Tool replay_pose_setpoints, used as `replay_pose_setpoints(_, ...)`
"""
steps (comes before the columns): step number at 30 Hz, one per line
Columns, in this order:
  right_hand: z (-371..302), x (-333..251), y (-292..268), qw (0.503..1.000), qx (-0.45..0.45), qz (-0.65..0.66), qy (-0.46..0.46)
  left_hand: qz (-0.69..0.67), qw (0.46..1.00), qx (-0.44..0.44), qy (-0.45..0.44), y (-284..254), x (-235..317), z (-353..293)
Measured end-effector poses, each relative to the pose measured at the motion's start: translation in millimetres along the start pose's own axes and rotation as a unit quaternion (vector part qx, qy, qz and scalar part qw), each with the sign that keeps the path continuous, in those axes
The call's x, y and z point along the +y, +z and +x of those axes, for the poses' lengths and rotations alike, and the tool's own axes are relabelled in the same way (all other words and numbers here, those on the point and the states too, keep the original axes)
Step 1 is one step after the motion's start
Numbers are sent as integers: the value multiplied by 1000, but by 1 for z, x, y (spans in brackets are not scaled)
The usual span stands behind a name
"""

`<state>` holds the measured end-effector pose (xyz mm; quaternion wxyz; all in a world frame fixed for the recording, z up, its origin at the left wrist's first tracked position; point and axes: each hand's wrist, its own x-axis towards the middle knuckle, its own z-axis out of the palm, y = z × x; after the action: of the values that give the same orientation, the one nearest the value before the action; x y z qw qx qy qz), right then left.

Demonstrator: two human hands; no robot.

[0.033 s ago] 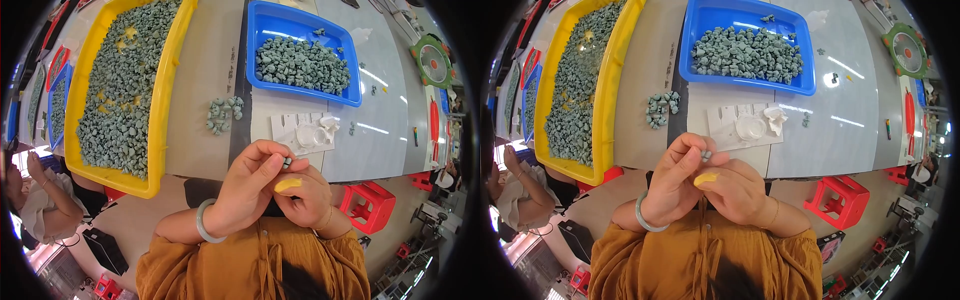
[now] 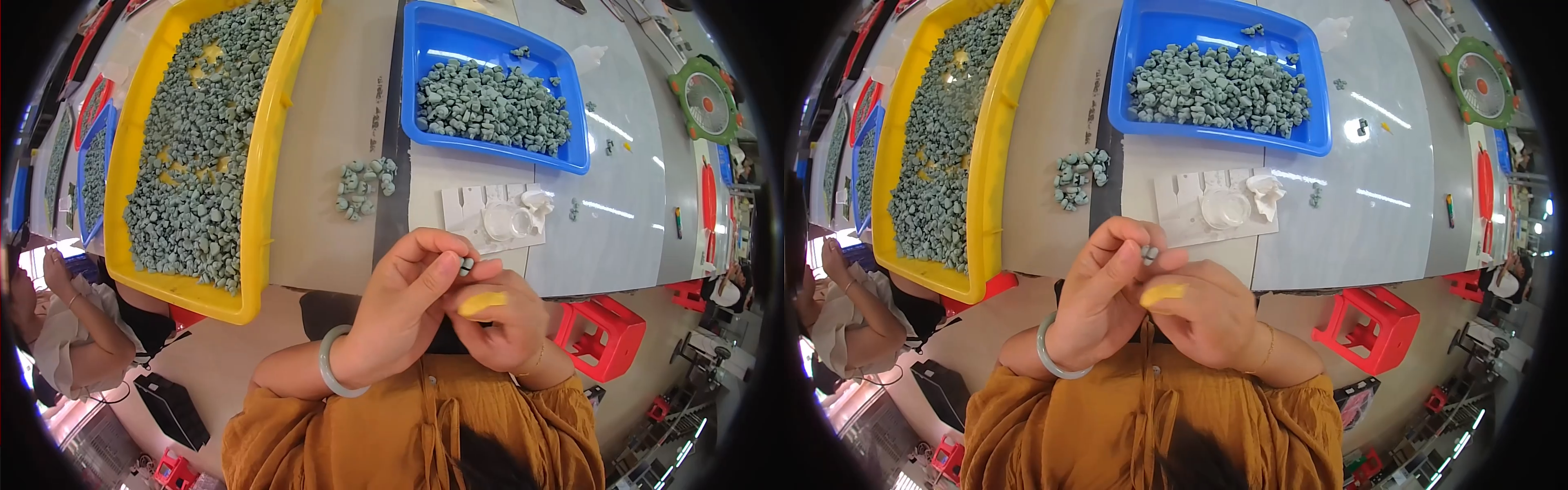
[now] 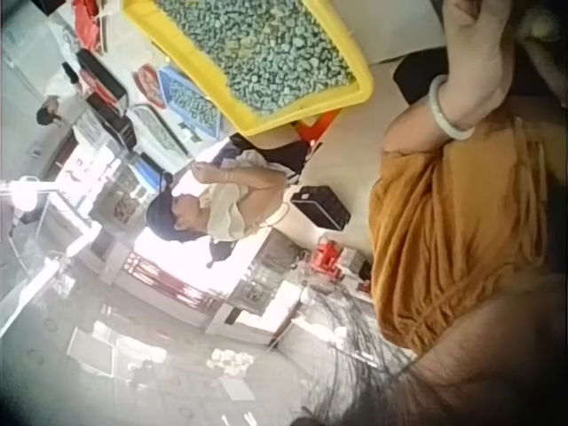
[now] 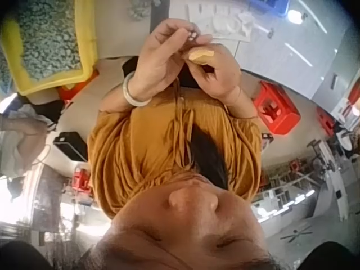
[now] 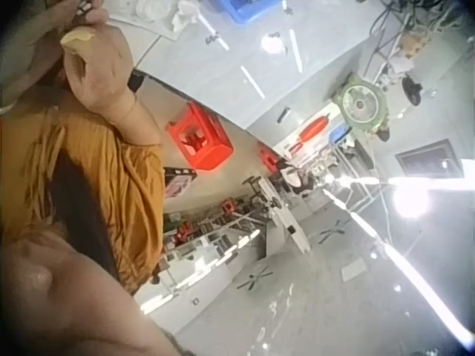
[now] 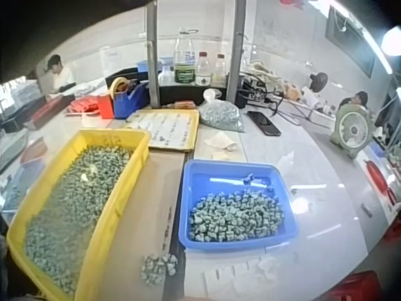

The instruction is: The person picks up small green parts from a pile, attaches small black components to each piece by hand, and places the assembled parts onto the table.

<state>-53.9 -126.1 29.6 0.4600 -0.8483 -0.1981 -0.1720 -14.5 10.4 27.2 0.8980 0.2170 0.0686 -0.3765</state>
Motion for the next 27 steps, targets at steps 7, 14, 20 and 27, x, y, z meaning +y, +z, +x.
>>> replay_pose_setpoints(7,-6,0,-19,998,65,12,10,295,950,-51,87,-6,5,-5)
replay_pose_setpoints(14,-5,-5,-25,998,17,-52,-9,333,940,-59,51,-10,7,-5)
replay_pose_setpoints(20,-10,-3,-26,982,14,154,104,272,956,-110,7,-12,6,-3)
replay_pose_setpoints(27,-6,7,-34,981,-15,161,110,312,940,-132,-29,-12,10,2)
